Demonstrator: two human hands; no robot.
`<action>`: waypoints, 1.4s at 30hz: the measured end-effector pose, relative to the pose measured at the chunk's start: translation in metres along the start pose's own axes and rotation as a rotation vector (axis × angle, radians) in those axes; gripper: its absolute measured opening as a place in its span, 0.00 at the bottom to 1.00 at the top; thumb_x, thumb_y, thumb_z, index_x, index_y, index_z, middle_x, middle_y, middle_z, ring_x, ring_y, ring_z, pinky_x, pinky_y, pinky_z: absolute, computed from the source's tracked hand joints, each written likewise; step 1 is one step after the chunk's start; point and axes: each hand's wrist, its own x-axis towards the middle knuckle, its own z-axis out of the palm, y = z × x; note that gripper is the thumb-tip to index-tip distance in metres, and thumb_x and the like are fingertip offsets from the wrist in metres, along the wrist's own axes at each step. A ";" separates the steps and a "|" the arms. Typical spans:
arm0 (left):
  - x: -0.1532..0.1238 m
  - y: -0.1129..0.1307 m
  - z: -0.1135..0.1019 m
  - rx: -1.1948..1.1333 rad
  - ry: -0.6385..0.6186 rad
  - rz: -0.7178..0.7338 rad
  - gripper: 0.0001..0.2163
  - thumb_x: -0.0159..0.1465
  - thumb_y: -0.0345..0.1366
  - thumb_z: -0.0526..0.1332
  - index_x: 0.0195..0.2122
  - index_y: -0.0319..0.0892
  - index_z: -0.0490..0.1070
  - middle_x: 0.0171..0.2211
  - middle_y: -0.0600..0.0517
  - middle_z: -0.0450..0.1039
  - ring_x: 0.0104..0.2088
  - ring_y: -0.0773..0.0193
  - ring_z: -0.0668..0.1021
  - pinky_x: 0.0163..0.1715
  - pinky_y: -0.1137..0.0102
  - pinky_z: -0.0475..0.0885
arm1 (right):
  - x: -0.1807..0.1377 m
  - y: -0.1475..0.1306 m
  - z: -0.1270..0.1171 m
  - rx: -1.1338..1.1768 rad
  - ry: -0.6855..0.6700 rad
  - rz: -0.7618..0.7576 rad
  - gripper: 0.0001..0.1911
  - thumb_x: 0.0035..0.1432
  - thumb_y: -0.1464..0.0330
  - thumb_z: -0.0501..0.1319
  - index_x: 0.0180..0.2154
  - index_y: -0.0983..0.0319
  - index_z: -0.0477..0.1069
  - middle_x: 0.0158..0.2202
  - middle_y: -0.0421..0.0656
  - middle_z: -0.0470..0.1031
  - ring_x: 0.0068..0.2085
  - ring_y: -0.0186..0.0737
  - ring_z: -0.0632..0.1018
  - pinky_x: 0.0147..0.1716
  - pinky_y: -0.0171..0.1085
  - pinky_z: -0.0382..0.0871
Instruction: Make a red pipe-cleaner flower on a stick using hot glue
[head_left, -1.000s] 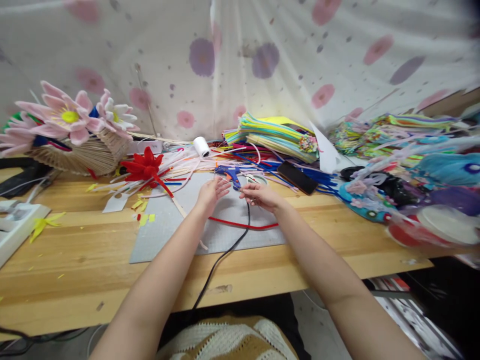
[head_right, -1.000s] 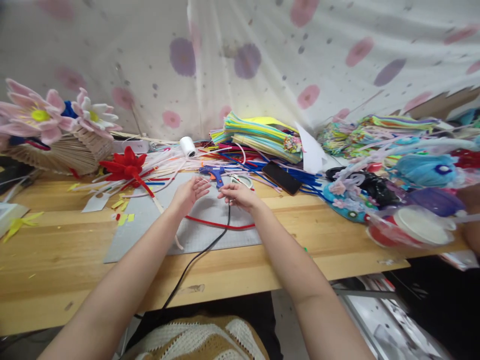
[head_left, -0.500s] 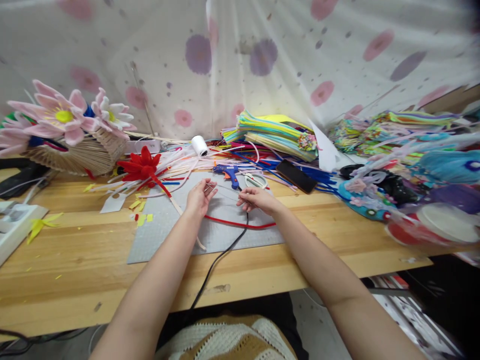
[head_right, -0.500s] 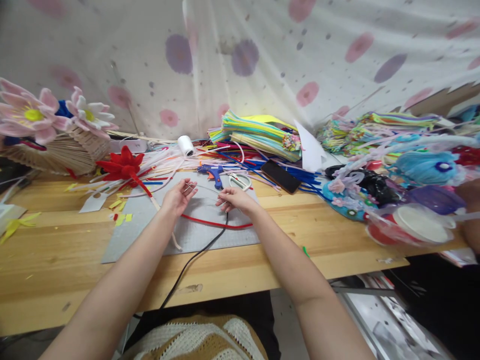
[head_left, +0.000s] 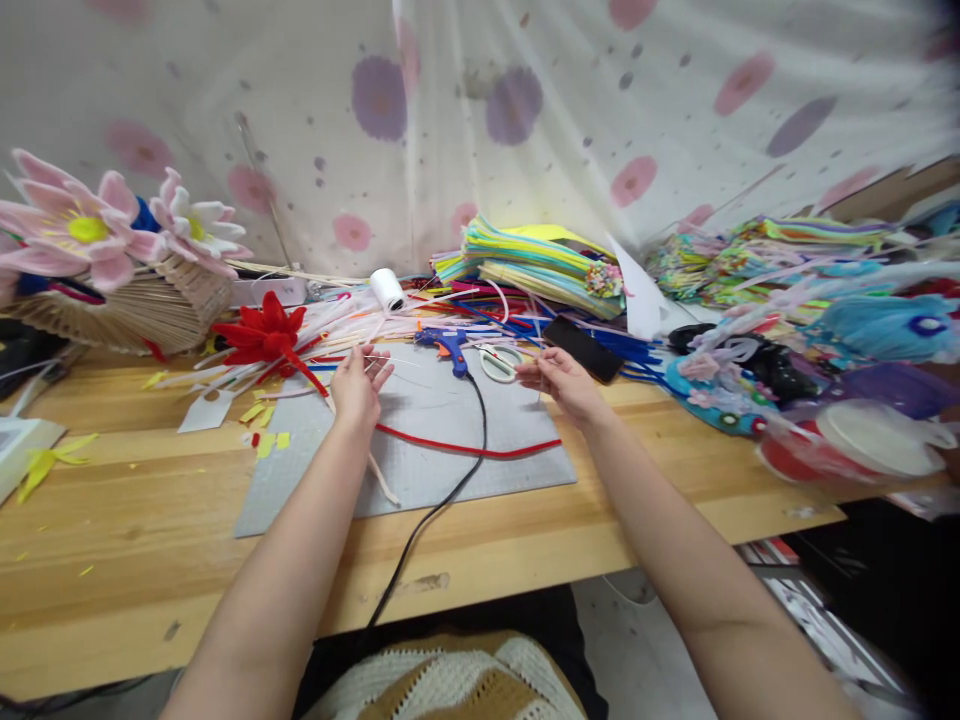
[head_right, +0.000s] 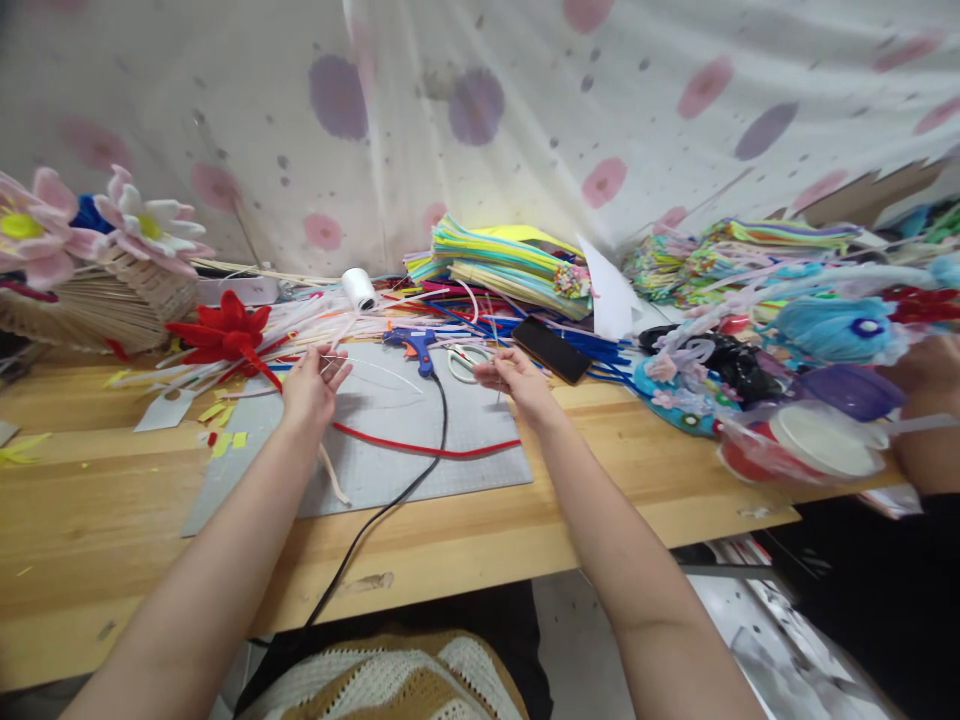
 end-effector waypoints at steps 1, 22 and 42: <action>-0.002 0.000 0.003 0.041 -0.027 0.065 0.09 0.61 0.38 0.54 0.28 0.38 0.67 0.24 0.53 0.68 0.28 0.68 0.77 0.34 0.68 0.72 | 0.001 0.001 -0.001 -0.004 0.043 -0.060 0.18 0.46 0.57 0.63 0.31 0.58 0.58 0.32 0.38 0.77 0.34 0.34 0.78 0.38 0.37 0.70; -0.003 0.019 -0.009 0.204 -0.119 0.237 0.13 0.57 0.43 0.57 0.32 0.37 0.70 0.28 0.51 0.69 0.29 0.69 0.76 0.29 0.73 0.71 | 0.042 0.010 0.168 -1.068 -0.100 -0.330 0.12 0.62 0.65 0.45 0.44 0.62 0.58 0.34 0.45 0.73 0.35 0.41 0.75 0.34 0.37 0.65; 0.027 0.002 -0.082 0.401 -0.031 0.183 0.12 0.48 0.24 0.61 0.35 0.39 0.65 0.31 0.53 0.68 0.26 0.70 0.74 0.25 0.76 0.68 | 0.013 0.038 0.131 -1.085 -0.463 -0.320 0.12 0.53 0.61 0.58 0.37 0.61 0.70 0.34 0.42 0.73 0.32 0.32 0.70 0.32 0.32 0.60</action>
